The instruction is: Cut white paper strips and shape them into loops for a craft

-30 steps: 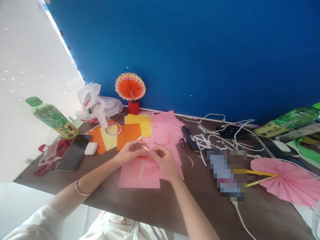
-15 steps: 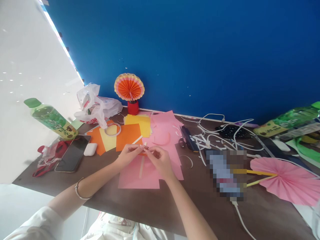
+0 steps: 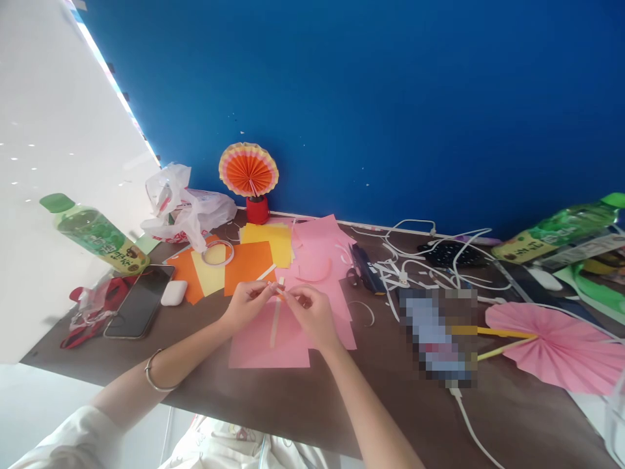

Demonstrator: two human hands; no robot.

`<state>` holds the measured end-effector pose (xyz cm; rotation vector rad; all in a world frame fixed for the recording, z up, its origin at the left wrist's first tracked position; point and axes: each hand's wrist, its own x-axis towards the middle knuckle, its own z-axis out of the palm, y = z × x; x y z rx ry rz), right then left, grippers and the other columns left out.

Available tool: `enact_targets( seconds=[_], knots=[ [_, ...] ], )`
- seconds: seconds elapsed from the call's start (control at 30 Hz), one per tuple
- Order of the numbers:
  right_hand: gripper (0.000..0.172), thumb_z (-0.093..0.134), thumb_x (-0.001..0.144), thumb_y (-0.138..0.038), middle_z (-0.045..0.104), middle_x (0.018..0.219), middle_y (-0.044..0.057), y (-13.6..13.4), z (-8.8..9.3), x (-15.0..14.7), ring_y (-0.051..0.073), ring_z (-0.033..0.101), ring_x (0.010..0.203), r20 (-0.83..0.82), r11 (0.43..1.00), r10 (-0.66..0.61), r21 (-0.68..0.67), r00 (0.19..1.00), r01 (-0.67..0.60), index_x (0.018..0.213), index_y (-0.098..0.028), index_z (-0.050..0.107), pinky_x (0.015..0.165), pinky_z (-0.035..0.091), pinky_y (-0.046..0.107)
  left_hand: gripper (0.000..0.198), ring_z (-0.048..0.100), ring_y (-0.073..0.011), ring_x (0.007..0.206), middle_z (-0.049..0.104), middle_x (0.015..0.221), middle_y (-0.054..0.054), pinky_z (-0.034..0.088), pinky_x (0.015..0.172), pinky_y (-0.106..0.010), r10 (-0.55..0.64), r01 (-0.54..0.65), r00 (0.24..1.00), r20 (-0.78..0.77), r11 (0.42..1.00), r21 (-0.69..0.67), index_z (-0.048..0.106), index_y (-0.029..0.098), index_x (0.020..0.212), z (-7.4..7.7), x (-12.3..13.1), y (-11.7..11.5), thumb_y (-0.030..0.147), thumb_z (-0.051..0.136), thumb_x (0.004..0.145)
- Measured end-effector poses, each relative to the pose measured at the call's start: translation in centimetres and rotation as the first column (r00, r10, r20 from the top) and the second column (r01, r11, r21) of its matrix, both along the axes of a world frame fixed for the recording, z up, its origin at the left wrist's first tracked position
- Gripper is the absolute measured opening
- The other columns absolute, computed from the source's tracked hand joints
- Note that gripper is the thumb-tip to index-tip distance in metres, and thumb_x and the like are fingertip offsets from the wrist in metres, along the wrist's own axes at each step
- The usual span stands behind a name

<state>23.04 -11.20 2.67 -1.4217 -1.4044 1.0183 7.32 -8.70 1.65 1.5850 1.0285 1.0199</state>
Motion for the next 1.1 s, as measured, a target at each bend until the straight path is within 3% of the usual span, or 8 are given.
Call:
enact_targets(
  seconds=[0.2,0.47,0.77,1.1],
  knots=[
    [0.028,0.062,0.071,-0.045,0.067,0.075,0.007,0.05,-0.28,-0.03,0.020,0.061,0.073,0.004,1.000,-0.030,0.003,1.000,0.030,0.070,-0.017,0.066,0.066,0.047,0.030,0.035,0.063,-0.0177,0.077,0.067,0.072,-0.003,0.049,0.072,-0.026,-0.006,0.007,1.000,0.009,1.000,-0.019,0.069,0.014,0.075,-0.65,-0.09,0.09,0.041,0.048,0.083],
    [0.029,0.063,0.070,-0.046,0.067,0.070,0.006,-0.09,-0.23,-0.28,0.019,0.060,0.067,0.029,0.997,-0.072,0.041,0.997,0.071,0.065,-0.017,0.065,0.064,0.047,0.030,0.034,0.067,-0.0199,0.077,0.069,0.075,-0.005,0.054,0.078,-0.032,-0.025,0.063,0.976,0.217,0.984,-0.169,0.068,0.014,0.075,-0.71,0.30,0.16,0.044,0.053,0.080],
    [0.022,0.065,0.069,-0.041,0.066,0.078,0.006,-0.15,0.64,0.25,0.019,0.060,0.074,-0.006,1.000,0.012,0.021,1.000,-0.012,0.069,-0.019,0.066,0.065,0.048,0.029,0.035,0.068,-0.0208,0.073,0.070,0.073,-0.005,0.055,0.076,-0.035,0.024,0.055,0.952,0.304,0.967,-0.247,0.064,0.013,0.076,-0.50,0.10,0.64,0.047,0.056,0.076],
    [0.023,0.063,0.071,-0.041,0.066,0.080,0.007,0.04,0.00,0.62,0.020,0.060,0.076,0.007,0.999,0.041,0.013,0.999,-0.041,0.071,-0.018,0.066,0.070,0.049,0.032,0.037,0.068,-0.0215,0.076,0.070,0.077,-0.006,0.054,0.079,-0.037,0.023,0.057,0.952,0.305,0.967,-0.248,0.063,0.013,0.078,-0.26,-0.03,0.67,0.049,0.056,0.076]
  ],
)
